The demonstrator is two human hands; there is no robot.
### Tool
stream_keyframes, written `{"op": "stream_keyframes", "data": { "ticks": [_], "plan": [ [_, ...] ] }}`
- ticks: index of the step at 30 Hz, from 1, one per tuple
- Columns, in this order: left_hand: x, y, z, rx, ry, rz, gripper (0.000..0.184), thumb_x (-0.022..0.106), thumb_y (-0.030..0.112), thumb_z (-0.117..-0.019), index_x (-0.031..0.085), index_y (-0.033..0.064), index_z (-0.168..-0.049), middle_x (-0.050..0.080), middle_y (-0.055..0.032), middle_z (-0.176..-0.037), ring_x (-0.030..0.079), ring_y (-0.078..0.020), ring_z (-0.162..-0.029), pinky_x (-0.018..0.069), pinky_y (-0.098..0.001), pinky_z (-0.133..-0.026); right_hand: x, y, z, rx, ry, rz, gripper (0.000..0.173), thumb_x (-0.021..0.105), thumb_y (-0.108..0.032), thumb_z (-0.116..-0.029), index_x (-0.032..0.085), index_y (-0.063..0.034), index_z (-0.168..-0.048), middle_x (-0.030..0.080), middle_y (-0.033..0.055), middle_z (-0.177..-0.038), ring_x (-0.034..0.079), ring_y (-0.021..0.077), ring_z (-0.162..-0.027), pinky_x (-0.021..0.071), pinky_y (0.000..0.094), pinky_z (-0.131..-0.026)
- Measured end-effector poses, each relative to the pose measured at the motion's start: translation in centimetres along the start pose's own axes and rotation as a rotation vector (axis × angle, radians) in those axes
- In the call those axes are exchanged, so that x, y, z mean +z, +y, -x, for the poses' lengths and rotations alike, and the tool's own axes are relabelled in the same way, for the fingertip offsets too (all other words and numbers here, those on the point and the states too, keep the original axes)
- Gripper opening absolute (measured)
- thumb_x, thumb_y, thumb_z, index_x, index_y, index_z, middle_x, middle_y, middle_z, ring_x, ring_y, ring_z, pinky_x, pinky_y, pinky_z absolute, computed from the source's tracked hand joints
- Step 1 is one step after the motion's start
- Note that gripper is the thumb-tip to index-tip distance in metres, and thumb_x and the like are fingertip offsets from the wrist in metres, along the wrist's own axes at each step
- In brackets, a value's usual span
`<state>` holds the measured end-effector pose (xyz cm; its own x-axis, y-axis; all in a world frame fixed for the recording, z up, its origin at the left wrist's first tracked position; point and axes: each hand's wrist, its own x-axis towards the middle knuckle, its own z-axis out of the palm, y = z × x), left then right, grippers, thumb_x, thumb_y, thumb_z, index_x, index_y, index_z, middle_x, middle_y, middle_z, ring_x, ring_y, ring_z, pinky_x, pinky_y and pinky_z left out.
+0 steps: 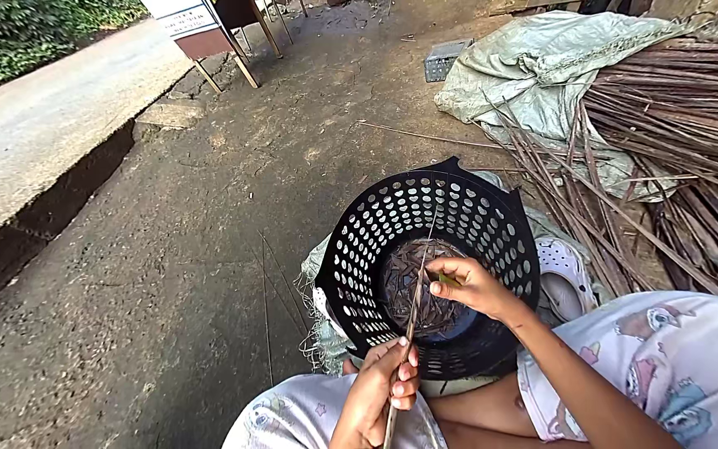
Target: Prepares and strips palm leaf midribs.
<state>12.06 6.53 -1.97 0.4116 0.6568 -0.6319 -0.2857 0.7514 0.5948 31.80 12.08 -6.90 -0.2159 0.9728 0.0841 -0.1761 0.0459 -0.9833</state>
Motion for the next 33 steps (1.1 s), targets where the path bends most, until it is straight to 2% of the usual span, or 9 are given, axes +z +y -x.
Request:
{"op": "stream_keyframes", "data": {
  "ticks": [4,8,11,15,19,22,26,29,33],
  "plan": [
    [-0.2,-0.2,-0.1,0.001,-0.014,0.004,0.046,0.017,0.005,-0.1061,0.051,0.0158,-0.078,0.048,0.0149,-0.054,0.044,0.0103,-0.041,0.0362,-0.0047,-0.041,0.3,-0.6,0.2,0.170,-0.110,-0.027,0.030,0.065,-0.005,-0.0875,0.057,0.0067,-0.114,0.056,-0.0168,-0.073,0.047,-0.0120,-0.062,0.0381,0.0084,-0.060],
    [0.0,-0.2,-0.1,-0.004,0.006,-0.004,0.046,0.018,0.005,-0.1069,0.051,0.0155,-0.078,0.047,0.0148,-0.053,0.044,0.0102,-0.041,0.0362,-0.0046,-0.041,1.3,-0.4,0.4,0.175,-0.098,-0.048,0.007,0.066,-0.001,-0.0870,0.063,-0.0006,-0.093,0.059,-0.0143,-0.074,0.052,-0.0110,-0.065,0.0416,0.0082,-0.060],
    [0.0,-0.2,-0.1,-0.006,0.005,-0.010,0.044,0.018,0.005,-0.1072,0.051,0.0155,-0.079,0.047,0.0149,-0.054,0.043,0.0106,-0.041,0.0358,-0.0046,-0.041,1.2,-0.1,0.4,0.144,-0.103,-0.066,0.010,0.069,0.002,-0.0824,0.063,-0.0023,-0.089,0.062,-0.0129,-0.077,0.055,-0.0103,-0.067,0.0450,0.0091,-0.062],
    [-0.1,-0.1,-0.1,-0.002,-0.006,-0.008,0.044,0.018,0.006,-0.1068,0.052,0.0157,-0.079,0.048,0.0151,-0.054,0.044,0.0104,-0.041,0.0361,-0.0047,-0.041,1.4,-0.1,0.5,0.108,-0.112,-0.087,0.015,0.067,0.007,-0.0809,0.061,-0.0001,-0.093,0.067,-0.0087,-0.086,0.061,-0.0083,-0.077,0.0503,0.0104,-0.072],
    [-0.1,-0.1,-0.1,-0.002,-0.010,0.005,0.045,0.018,0.006,-0.1066,0.052,0.0158,-0.078,0.047,0.0151,-0.054,0.044,0.0103,-0.041,0.0362,-0.0046,-0.041,1.8,0.1,0.5,0.058,-0.067,0.017,0.003,0.060,0.004,-0.0887,0.063,0.0054,-0.090,0.062,-0.0077,-0.080,0.054,-0.0113,-0.072,0.0439,0.0076,-0.068],
    [0.0,0.0,-0.1,-0.013,0.000,0.003,0.046,0.017,0.005,-0.1070,0.051,0.0154,-0.078,0.047,0.0146,-0.054,0.044,0.0101,-0.041,0.0363,-0.0048,-0.041,1.5,0.3,0.5,-0.005,-0.024,0.168,0.012,0.057,0.003,-0.0929,0.064,0.0116,-0.090,0.063,0.0003,-0.081,0.049,-0.0096,-0.072,0.0394,0.0086,-0.068],
    [0.0,0.0,-0.1,-0.017,0.004,0.000,0.046,0.018,0.005,-0.1068,0.051,0.0156,-0.077,0.047,0.0146,-0.053,0.044,0.0101,-0.041,0.0360,-0.0047,-0.041,0.4,0.4,0.2,-0.018,0.180,0.395,0.016,0.053,0.004,-0.0951,0.064,0.0157,-0.097,0.063,0.0111,-0.085,0.052,0.0022,-0.075,0.0422,0.0177,-0.070],
    [-0.1,0.1,0.1,0.001,-0.001,0.017,0.046,0.017,0.005,-0.1059,0.051,0.0156,-0.077,0.047,0.0145,-0.053,0.044,0.0100,-0.040,0.0361,-0.0048,-0.041,-0.9,0.0,-0.2,0.097,0.353,0.492,0.019,0.049,0.004,-0.0993,0.061,0.0168,-0.106,0.062,0.0172,-0.093,0.054,0.0113,-0.080,0.0448,0.0257,-0.074],
    [-0.1,0.3,0.1,0.004,0.000,0.040,0.046,0.016,0.005,-0.1057,0.051,0.0153,-0.077,0.047,0.0140,-0.052,0.044,0.0097,-0.040,0.0359,-0.0047,-0.040,-1.5,-0.3,0.7,0.274,0.064,0.572,0.048,0.068,-0.017,-0.0955,0.052,0.0162,-0.126,0.063,0.0275,-0.107,0.060,0.0323,-0.091,0.0485,0.0486,-0.083]
  ]
}}
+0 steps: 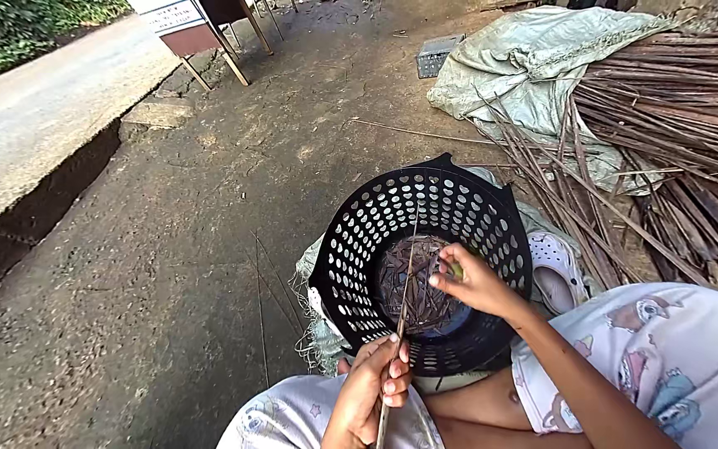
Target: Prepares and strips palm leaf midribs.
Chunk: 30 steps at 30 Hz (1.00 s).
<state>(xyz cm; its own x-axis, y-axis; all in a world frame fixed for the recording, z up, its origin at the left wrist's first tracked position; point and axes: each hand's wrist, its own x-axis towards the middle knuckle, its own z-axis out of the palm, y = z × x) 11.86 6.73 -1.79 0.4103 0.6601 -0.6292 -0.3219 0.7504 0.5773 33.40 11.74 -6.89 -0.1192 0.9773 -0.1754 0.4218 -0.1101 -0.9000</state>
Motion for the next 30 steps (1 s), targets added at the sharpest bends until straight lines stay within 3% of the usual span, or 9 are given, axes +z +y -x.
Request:
{"op": "stream_keyframes", "data": {
  "ticks": [2,4,6,8,13,17,24,27,30],
  "plan": [
    [-0.1,0.0,-0.1,-0.014,-0.024,0.028,0.047,0.015,0.006,-0.1050,0.051,0.0161,-0.076,0.047,0.0139,-0.052,0.045,0.0097,-0.039,0.0359,-0.0046,-0.040,1.0,0.0,0.8,-0.141,-0.031,0.037,0.044,0.075,-0.021,-0.0893,0.058,0.0155,-0.108,0.062,0.0216,-0.089,0.057,0.0273,-0.078,0.0470,0.0443,-0.072],
    [-0.2,0.0,-0.1,-0.028,-0.050,0.044,0.047,0.015,0.007,-0.1045,0.050,0.0171,-0.075,0.047,0.0144,-0.052,0.045,0.0098,-0.040,0.0357,-0.0044,-0.040,2.5,-0.1,1.3,-0.402,0.124,0.110,0.032,0.075,-0.018,-0.0837,0.060,0.0088,-0.076,0.054,0.0131,-0.063,0.050,0.0200,-0.057,0.0404,0.0354,-0.055],
    [-0.1,-0.1,-0.1,-0.037,-0.060,0.034,0.048,0.015,0.007,-0.1047,0.051,0.0174,-0.074,0.047,0.0145,-0.052,0.044,0.0099,-0.040,0.0355,-0.0046,-0.040,3.4,-0.7,1.1,-0.614,0.293,0.240,0.027,0.072,-0.010,-0.0788,0.055,0.0026,-0.061,0.052,0.0129,-0.053,0.052,0.0230,-0.046,0.0390,0.0352,-0.045],
    [0.2,-0.2,0.0,-0.037,-0.080,0.005,0.048,0.015,0.007,-0.1051,0.051,0.0177,-0.075,0.047,0.0150,-0.053,0.043,0.0105,-0.040,0.0353,-0.0045,-0.040,4.1,-1.1,0.8,-0.664,0.374,0.331,0.024,0.070,-0.003,-0.0763,0.054,0.0019,-0.059,0.051,0.0139,-0.051,0.055,0.0264,-0.045,0.0404,0.0371,-0.043],
    [0.3,-0.2,0.0,-0.015,-0.108,0.004,0.048,0.016,0.008,-0.1042,0.053,0.0180,-0.075,0.048,0.0153,-0.055,0.045,0.0105,-0.041,0.0364,-0.0046,-0.041,5.4,-1.7,0.5,-0.564,0.499,0.362,0.016,0.070,0.004,-0.0728,0.058,0.0053,-0.062,0.057,0.0172,-0.054,0.061,0.0309,-0.048,0.0457,0.0406,-0.044],
    [0.4,-0.1,-0.2,-0.013,-0.119,0.019,0.048,0.017,0.008,-0.1042,0.054,0.0180,-0.075,0.049,0.0152,-0.055,0.045,0.0105,-0.042,0.0370,-0.0046,-0.041,6.1,-2.0,0.3,-0.540,0.621,0.406,0.013,0.068,0.006,-0.0716,0.059,0.0057,-0.063,0.060,0.0184,-0.058,0.065,0.0312,-0.052,0.0491,0.0386,-0.047],
    [0.4,-0.2,0.0,-0.004,-0.174,0.037,0.046,0.023,0.009,-0.1028,0.057,0.0182,-0.074,0.050,0.0155,-0.056,0.047,0.0104,-0.043,0.0382,-0.0048,-0.042,6.8,-1.7,0.0,-0.599,0.781,0.435,0.015,0.066,0.002,-0.0722,0.056,0.0022,-0.061,0.058,0.0151,-0.055,0.062,0.0262,-0.049,0.0454,0.0326,-0.043],
    [0.3,-0.3,0.0,0.006,-0.169,0.048,0.046,0.023,0.007,-0.1017,0.058,0.0182,-0.073,0.051,0.0153,-0.056,0.048,0.0103,-0.043,0.0383,-0.0049,-0.042,7.1,-1.3,0.2,-0.643,0.742,0.386,0.018,0.064,0.000,-0.0764,0.056,0.0011,-0.060,0.057,0.0134,-0.054,0.060,0.0230,-0.048,0.0456,0.0293,-0.045],
    [0.2,-0.3,-0.2,0.010,-0.144,0.057,0.046,0.021,0.007,-0.1017,0.056,0.0175,-0.073,0.050,0.0148,-0.056,0.047,0.0101,-0.043,0.0384,-0.0048,-0.042,7.2,-0.8,0.8,-0.638,0.579,0.250,0.020,0.065,-0.005,-0.0789,0.056,0.0012,-0.062,0.055,0.0126,-0.054,0.057,0.0210,-0.047,0.0444,0.0284,-0.046]
  ]
}}
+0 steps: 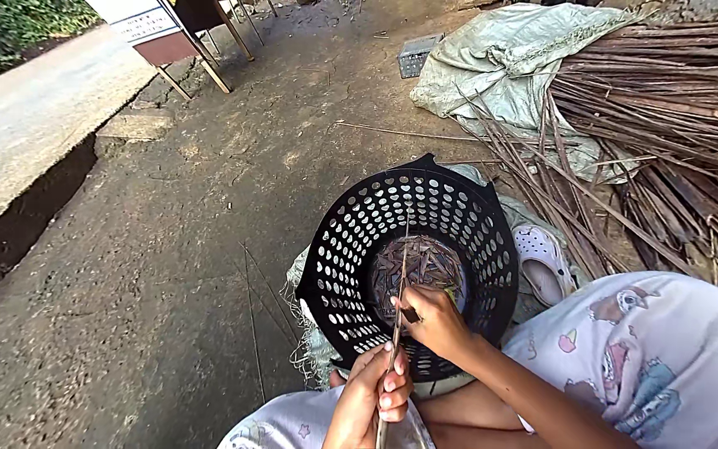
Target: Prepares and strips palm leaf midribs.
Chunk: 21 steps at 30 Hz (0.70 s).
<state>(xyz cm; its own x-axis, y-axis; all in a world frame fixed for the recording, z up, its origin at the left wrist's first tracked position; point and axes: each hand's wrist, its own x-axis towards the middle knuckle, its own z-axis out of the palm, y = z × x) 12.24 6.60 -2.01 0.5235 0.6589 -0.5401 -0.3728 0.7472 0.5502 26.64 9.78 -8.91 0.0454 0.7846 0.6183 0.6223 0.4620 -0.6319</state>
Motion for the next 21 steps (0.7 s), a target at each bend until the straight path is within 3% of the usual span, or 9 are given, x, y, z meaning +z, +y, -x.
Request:
{"op": "stream_keyframes", "data": {
  "ticks": [2,4,6,9,13,16,21],
  "plan": [
    [-0.1,0.0,0.0,0.003,-0.008,0.005,0.046,0.022,0.007,-0.1021,0.057,0.0176,-0.074,0.051,0.0150,-0.056,0.048,0.0100,-0.043,0.0385,-0.0047,-0.042,-0.5,0.1,0.2,0.095,-0.101,-0.160,0.020,0.066,-0.012,-0.0806,0.059,0.0036,-0.070,0.056,0.0128,-0.058,0.054,0.0204,-0.050,0.0416,0.0308,-0.047],
    [-0.3,0.0,0.1,0.005,-0.025,0.011,0.046,0.023,0.008,-0.1020,0.057,0.0180,-0.074,0.051,0.0151,-0.057,0.048,0.0101,-0.043,0.0385,-0.0047,-0.042,-1.8,0.3,-0.1,0.220,-0.253,-0.372,0.027,0.063,-0.019,-0.0875,0.061,0.0083,-0.088,0.059,0.0143,-0.070,0.054,0.0195,-0.061,0.0425,0.0340,-0.057],
    [-0.3,0.1,0.1,0.000,-0.032,0.023,0.046,0.023,0.008,-0.1024,0.057,0.0178,-0.073,0.051,0.0148,-0.056,0.048,0.0099,-0.043,0.0388,-0.0047,-0.042,-2.9,1.1,-0.5,0.255,-0.388,-0.557,0.033,0.051,-0.021,-0.0940,0.057,0.0102,-0.100,0.055,0.0098,-0.079,0.050,0.0108,-0.072,0.0413,0.0273,-0.067],
    [-0.1,0.2,0.0,-0.015,-0.041,0.006,0.048,0.020,0.009,-0.1032,0.056,0.0185,-0.074,0.051,0.0153,-0.056,0.048,0.0102,-0.043,0.0382,-0.0044,-0.042,-3.8,1.8,-1.3,0.240,-0.466,-0.694,0.032,0.043,-0.015,-0.0969,0.059,0.0124,-0.099,0.054,0.0037,-0.081,0.045,-0.0019,-0.074,0.0355,0.0151,-0.068],
    [-0.3,0.0,0.0,-0.044,-0.089,-0.003,0.046,0.024,0.009,-0.1026,0.058,0.0193,-0.074,0.052,0.0156,-0.057,0.049,0.0103,-0.043,0.0385,-0.0048,-0.042,-4.1,2.0,-2.0,0.251,-0.522,-0.742,0.032,0.044,-0.011,-0.0977,0.061,0.0152,-0.106,0.058,0.0058,-0.085,0.045,-0.0036,-0.076,0.0362,0.0135,-0.070],
    [-0.4,-0.1,-0.1,-0.055,-0.120,-0.016,0.044,0.026,0.010,-0.1032,0.059,0.0202,-0.075,0.053,0.0161,-0.058,0.049,0.0109,-0.044,0.0390,-0.0043,-0.043,-4.0,2.3,-2.2,0.220,-0.465,-0.773,0.032,0.051,-0.010,-0.0984,0.063,0.0180,-0.109,0.061,0.0076,-0.085,0.046,-0.0063,-0.075,0.0374,0.0097,-0.070],
    [-0.4,-0.2,-0.2,-0.061,-0.144,-0.015,0.044,0.028,0.011,-0.1039,0.060,0.0206,-0.075,0.054,0.0165,-0.060,0.049,0.0111,-0.045,0.0391,-0.0040,-0.043,-4.2,2.3,-2.7,0.291,-0.388,-0.851,0.025,0.057,-0.005,-0.0942,0.064,0.0176,-0.101,0.065,0.0036,-0.086,0.048,-0.0116,-0.076,0.0387,0.0069,-0.071]
  ]
}}
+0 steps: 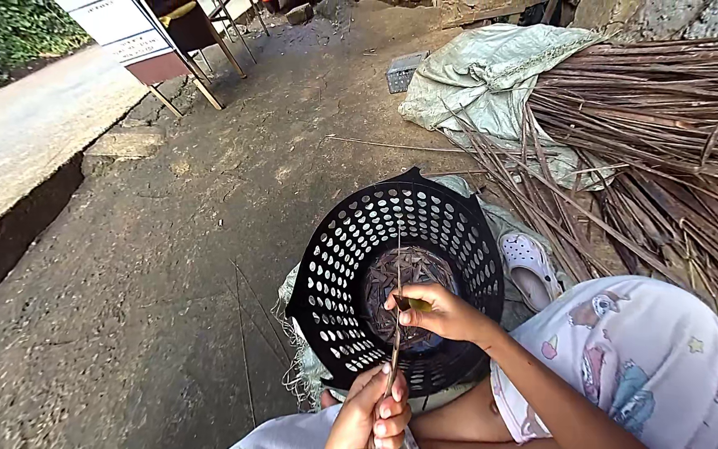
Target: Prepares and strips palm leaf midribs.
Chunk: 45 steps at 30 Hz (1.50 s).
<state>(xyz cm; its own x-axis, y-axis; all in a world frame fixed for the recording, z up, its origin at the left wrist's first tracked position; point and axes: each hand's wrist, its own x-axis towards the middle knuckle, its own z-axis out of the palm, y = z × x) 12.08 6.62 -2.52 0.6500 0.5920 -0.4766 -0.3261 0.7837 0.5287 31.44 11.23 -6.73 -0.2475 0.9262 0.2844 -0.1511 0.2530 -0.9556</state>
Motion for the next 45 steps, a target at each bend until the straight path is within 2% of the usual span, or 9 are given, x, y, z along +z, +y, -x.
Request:
{"op": "stream_keyframes", "data": {
  "ticks": [5,8,17,28,32,34,40,43,45],
  "plan": [
    [-0.1,-0.4,0.1,-0.025,0.005,-0.094,0.046,0.026,0.010,-0.1027,0.060,0.0226,-0.074,0.055,0.0183,-0.061,0.047,0.0129,-0.046,0.0365,-0.0038,-0.044,-1.7,-0.2,-0.7,0.016,0.198,-0.092,0.022,0.055,-0.004,-0.0954,0.064,0.0108,-0.108,0.062,-0.0118,-0.089,0.050,-0.0141,-0.077,0.0410,0.0070,-0.071],
    [0.0,-0.3,0.1,-0.016,0.021,-0.090,0.046,0.024,0.008,-0.1024,0.058,0.0218,-0.075,0.055,0.0180,-0.061,0.047,0.0128,-0.046,0.0367,-0.0035,-0.044,-2.2,-0.6,-0.6,0.042,0.197,-0.107,0.022,0.055,-0.004,-0.0949,0.065,0.0105,-0.108,0.063,-0.0112,-0.092,0.050,-0.0148,-0.078,0.0411,0.0064,-0.072],
    [0.0,-0.2,0.3,0.018,0.012,-0.029,0.044,0.030,0.011,-0.1032,0.061,0.0213,-0.074,0.056,0.0174,-0.061,0.049,0.0122,-0.047,0.0379,-0.0038,-0.044,-1.2,0.1,0.1,0.063,-0.270,-0.183,0.026,0.056,-0.009,-0.0958,0.063,0.0131,-0.107,0.055,-0.0085,-0.078,0.044,-0.0137,-0.069,0.0348,0.0061,-0.064],
    [0.8,-0.4,0.0,-0.016,0.113,-0.081,0.049,0.016,0.006,-0.1028,0.055,0.0180,-0.076,0.053,0.0159,-0.058,0.047,0.0113,-0.044,0.0374,-0.0041,-0.043,-2.6,-2.9,-1.5,0.528,0.584,-0.345,0.023,0.034,-0.008,-0.1102,0.056,-0.0024,-0.114,0.044,-0.0107,-0.068,0.042,-0.0024,-0.054,0.0375,0.0126,-0.051],
    [0.9,-0.4,-0.5,-0.025,0.177,-0.103,0.048,0.012,0.009,-0.1067,0.052,0.0156,-0.080,0.050,0.0146,-0.055,0.047,0.0100,-0.043,0.0381,-0.0045,-0.043,-0.6,-2.8,1.0,0.582,0.066,-0.530,0.035,0.028,-0.023,-0.1065,0.041,-0.0102,-0.137,0.041,-0.0175,-0.065,0.036,-0.0079,-0.048,0.0328,0.0092,-0.045],
    [0.8,-0.5,-0.7,-0.004,0.185,-0.112,0.047,0.012,0.010,-0.1074,0.051,0.0155,-0.081,0.049,0.0149,-0.055,0.046,0.0100,-0.043,0.0381,-0.0047,-0.043,0.6,-2.5,1.4,0.611,-0.091,-0.589,0.031,0.031,-0.024,-0.1053,0.046,-0.0125,-0.130,0.041,-0.0180,-0.064,0.036,-0.0085,-0.048,0.0330,0.0084,-0.046],
    [1.1,-0.5,-0.2,0.009,0.172,-0.304,0.038,0.020,0.006,-0.1067,0.053,0.0134,-0.089,0.052,0.0145,-0.063,0.049,0.0092,-0.049,0.0431,-0.0061,-0.049,0.3,-2.8,0.5,0.680,0.087,-0.699,0.042,0.015,-0.026,-0.1103,0.054,-0.0172,-0.101,0.044,-0.0157,-0.055,0.040,-0.0074,-0.042,0.0359,0.0083,-0.043],
    [0.8,-0.5,0.1,0.066,0.148,-0.392,0.031,0.030,0.000,-0.1026,0.058,0.0126,-0.094,0.059,0.0151,-0.068,0.054,0.0088,-0.053,0.0478,-0.0077,-0.053,-0.7,-2.4,0.9,0.574,0.120,-0.585,0.036,0.021,-0.025,-0.1079,0.055,-0.0147,-0.113,0.044,-0.0187,-0.057,0.039,-0.0093,-0.044,0.0340,0.0079,-0.044],
    [1.1,-0.6,0.3,0.122,0.214,-0.413,0.032,0.033,-0.004,-0.1007,0.060,0.0113,-0.092,0.060,0.0148,-0.066,0.055,0.0084,-0.052,0.0485,-0.0084,-0.052,-0.4,-2.0,2.1,0.473,0.101,-0.284,0.038,0.032,-0.021,-0.1060,0.054,-0.0008,-0.130,0.040,-0.0186,-0.066,0.033,-0.0099,-0.051,0.0292,0.0097,-0.048]
  ]
}}
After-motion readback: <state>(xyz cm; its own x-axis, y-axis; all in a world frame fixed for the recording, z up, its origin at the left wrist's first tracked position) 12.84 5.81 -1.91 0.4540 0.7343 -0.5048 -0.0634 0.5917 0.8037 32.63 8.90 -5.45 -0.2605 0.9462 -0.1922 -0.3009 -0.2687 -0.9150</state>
